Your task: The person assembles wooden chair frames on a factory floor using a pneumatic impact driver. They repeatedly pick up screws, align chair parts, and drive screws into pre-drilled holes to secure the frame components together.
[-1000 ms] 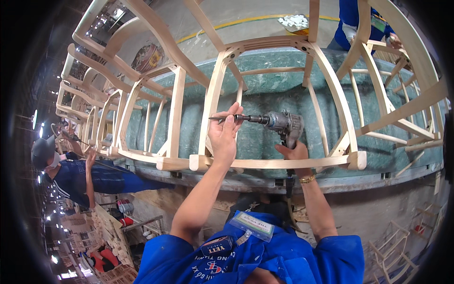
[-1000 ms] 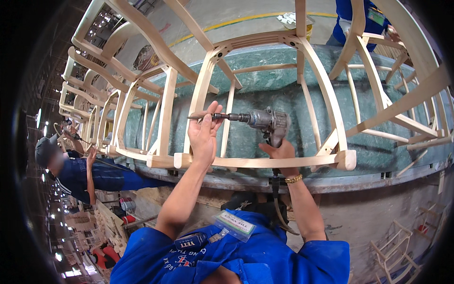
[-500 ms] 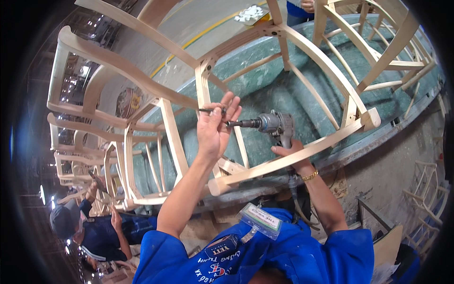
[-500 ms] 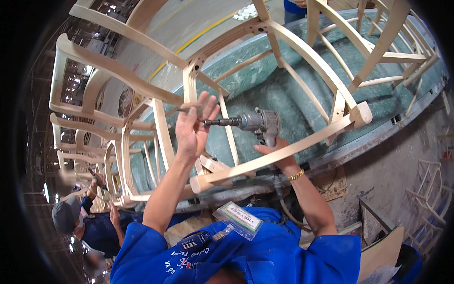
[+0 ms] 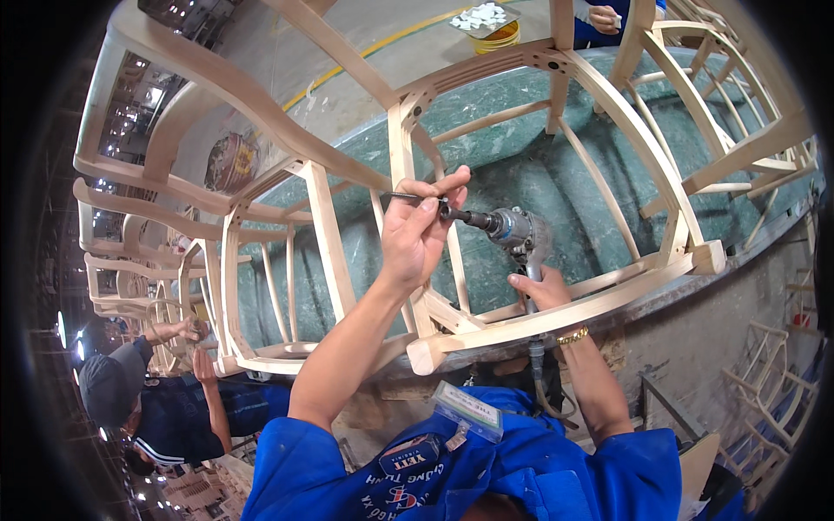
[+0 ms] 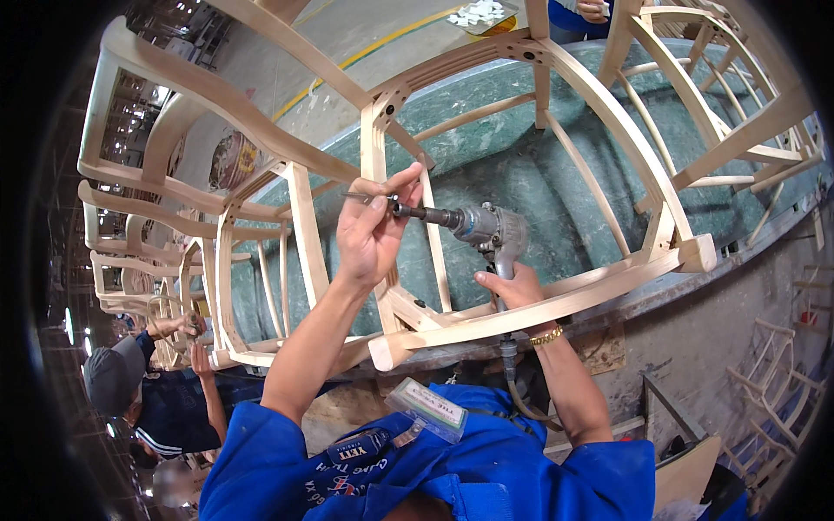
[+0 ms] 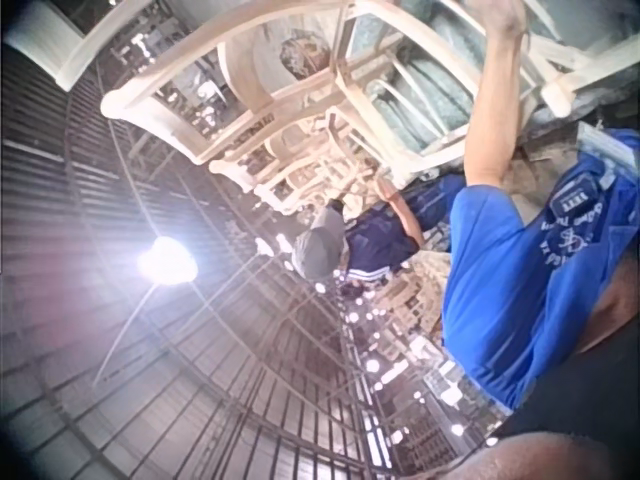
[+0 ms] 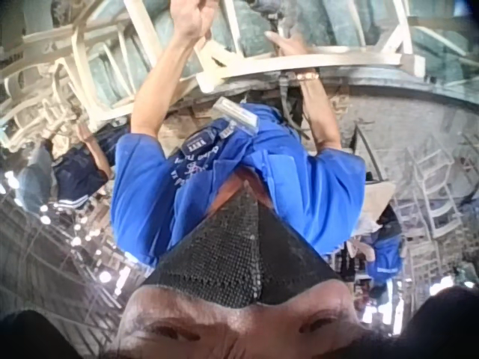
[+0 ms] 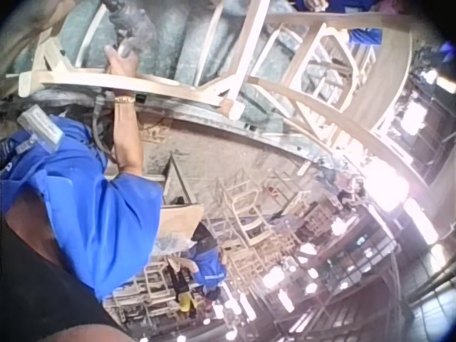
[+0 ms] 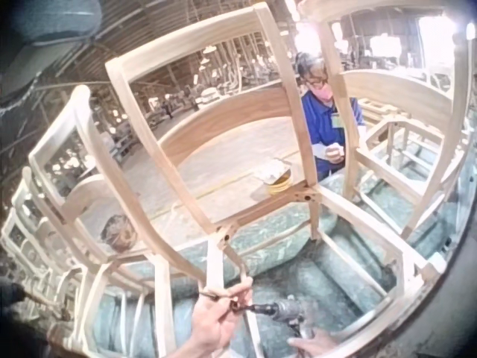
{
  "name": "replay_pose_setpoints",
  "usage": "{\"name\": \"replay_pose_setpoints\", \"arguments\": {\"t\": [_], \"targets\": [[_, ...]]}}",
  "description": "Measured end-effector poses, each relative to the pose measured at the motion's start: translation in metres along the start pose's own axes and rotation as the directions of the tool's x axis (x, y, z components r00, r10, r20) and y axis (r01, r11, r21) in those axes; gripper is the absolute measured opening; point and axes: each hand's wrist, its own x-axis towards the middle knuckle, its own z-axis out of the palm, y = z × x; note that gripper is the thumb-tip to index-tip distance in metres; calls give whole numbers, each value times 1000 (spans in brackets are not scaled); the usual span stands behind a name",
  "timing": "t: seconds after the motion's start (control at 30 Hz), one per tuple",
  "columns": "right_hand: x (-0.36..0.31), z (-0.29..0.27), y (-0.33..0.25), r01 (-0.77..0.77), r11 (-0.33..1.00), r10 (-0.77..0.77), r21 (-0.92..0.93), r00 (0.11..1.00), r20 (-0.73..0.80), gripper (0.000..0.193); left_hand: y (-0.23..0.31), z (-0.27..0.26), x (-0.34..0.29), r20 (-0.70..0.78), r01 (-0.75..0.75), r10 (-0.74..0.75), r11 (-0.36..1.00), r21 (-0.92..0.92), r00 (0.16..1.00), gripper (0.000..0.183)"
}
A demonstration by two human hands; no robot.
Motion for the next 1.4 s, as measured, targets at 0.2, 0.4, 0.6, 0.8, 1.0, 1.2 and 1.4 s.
{"name": "replay_pose_setpoints", "arguments": {"t": [0.2,0.4,0.6,0.8,1.0,1.2,1.4], "targets": [[8,2,-2,-7,999,4,54,998,67,33,7,-7,2,48,10,-18,986,167,999,8],[12,-12,-7,138,990,-138,13,990,-19,27,5,-2,17,111,50,-113,889,456,987,11],[64,28,5,-88,739,-290,668,853,433,45,-59,93,95,383,-199,-219,574,794,897,21],[87,97,23,-83,339,-610,937,739,286,65,-131,129,102,379,-520,-637,-40,853,671,18],[125,122,34,-48,73,-543,996,836,80,59,-153,147,95,507,-648,-675,55,760,537,13],[116,112,33,-174,88,-355,981,915,194,55,-153,144,100,503,-640,-674,58,766,541,12],[120,109,32,-133,101,-480,986,861,165,53,-155,146,102,512,-648,-673,64,759,534,12]]}}
